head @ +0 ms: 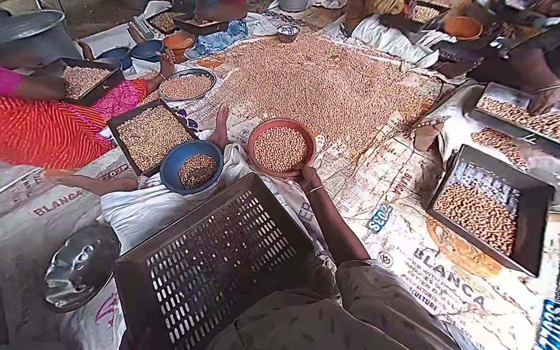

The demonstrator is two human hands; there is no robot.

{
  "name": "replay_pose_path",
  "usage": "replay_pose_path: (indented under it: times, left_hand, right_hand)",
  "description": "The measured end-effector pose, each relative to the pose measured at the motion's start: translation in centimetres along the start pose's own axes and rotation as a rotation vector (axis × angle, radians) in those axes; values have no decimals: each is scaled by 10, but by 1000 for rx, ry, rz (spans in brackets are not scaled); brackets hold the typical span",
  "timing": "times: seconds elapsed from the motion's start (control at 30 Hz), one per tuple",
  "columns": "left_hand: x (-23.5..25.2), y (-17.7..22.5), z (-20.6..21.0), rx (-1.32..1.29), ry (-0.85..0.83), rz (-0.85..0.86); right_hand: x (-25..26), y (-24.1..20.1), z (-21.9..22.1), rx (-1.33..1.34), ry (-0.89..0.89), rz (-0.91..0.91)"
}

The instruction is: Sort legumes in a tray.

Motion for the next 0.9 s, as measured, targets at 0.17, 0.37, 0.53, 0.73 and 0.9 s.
replay_pose_path:
  times: [0.17, 0.37, 0.53, 0.73, 0.9]
  left_hand:
    - [6, -19, 8, 33, 79, 18]
    - [13, -19, 9, 11, 108, 39]
    - [8, -19, 8, -16, 113, 49]
    - [3, -23, 9, -47, 113, 33]
    - [0, -11, 14, -37, 86, 7]
  right_hand:
    - [-66, -62, 9, -65, -130, -169]
    - [-149, -75, 42, -258, -367, -524]
    - [-210, -44, 73, -529, -671, -1062]
    - [-266, -41, 90, -491, -733, -1592]
    - [-246, -88, 68, -241, -520, -1541]
Point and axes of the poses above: each hand's wrist, its own x-axis towards the middle knuckle, its own z-axis out of the palm, y = z × x, the point moved 10 cm from there along x, towards the middle knuckle, and after that the axes turned 7 degrees about -z, right-handed, at the moved point
